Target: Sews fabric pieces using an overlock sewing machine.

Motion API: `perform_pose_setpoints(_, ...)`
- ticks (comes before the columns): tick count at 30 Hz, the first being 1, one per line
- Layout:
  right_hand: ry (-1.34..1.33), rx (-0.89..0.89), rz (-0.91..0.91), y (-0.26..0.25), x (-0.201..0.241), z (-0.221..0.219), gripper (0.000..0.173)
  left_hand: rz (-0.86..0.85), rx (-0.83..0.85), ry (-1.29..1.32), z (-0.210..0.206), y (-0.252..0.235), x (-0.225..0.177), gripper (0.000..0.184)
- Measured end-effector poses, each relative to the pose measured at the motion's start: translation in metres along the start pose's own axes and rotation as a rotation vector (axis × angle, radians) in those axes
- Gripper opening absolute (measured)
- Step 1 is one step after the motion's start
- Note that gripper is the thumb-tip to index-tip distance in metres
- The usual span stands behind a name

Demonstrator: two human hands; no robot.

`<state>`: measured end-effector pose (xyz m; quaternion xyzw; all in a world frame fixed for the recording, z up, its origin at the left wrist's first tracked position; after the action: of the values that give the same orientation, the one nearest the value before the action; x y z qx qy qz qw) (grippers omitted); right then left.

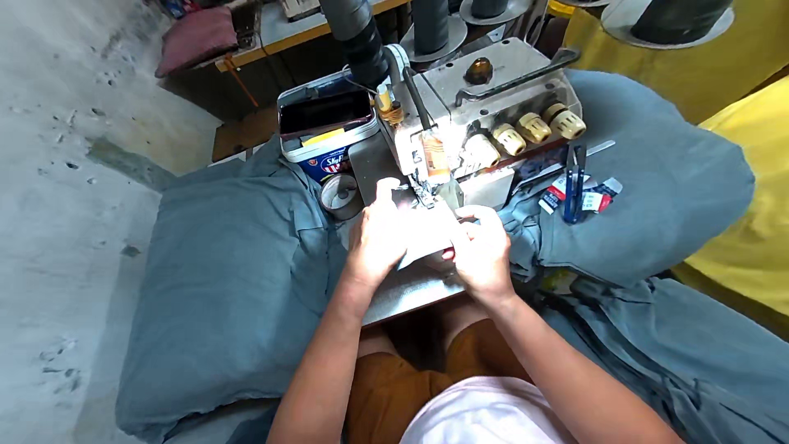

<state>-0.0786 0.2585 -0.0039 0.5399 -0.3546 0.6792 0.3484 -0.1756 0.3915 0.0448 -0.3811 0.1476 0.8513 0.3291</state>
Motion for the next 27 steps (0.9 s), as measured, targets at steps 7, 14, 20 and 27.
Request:
perform_pose_setpoints(7,0.027,0.01,-0.051,-0.009,-0.001,-0.002,0.03,0.031,-0.021,-0.001,0.002,-0.007,-0.002,0.054)
perform_pose_setpoints(14,0.05,0.031,-0.017,-0.009,-0.001,-0.002,0.034,-0.527,-0.167,-0.137,-0.009,0.026,-0.021,0.026)
perform_pose_setpoints(20,0.014,0.035,0.09,-0.002,0.001,0.001,0.043,-0.782,-0.14,-0.202,-0.031,0.064,-0.016,0.028)
perform_pose_setpoints(27,0.047,0.019,0.024,-0.005,0.004,0.003,0.042,-0.754,-0.148,-0.225,-0.027,0.059,-0.018,0.029)
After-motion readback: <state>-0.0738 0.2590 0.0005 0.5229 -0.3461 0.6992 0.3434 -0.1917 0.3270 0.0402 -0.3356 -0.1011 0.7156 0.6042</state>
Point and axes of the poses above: each hand's wrist, its own y-axis away from the middle knuckle, its own z-axis out of the back of the hand, x = y × z, the point moved 8 cm from there along -y, towards the middle knuckle, and after that the axes turned 15 degrees about y, right-handed, at the moved point
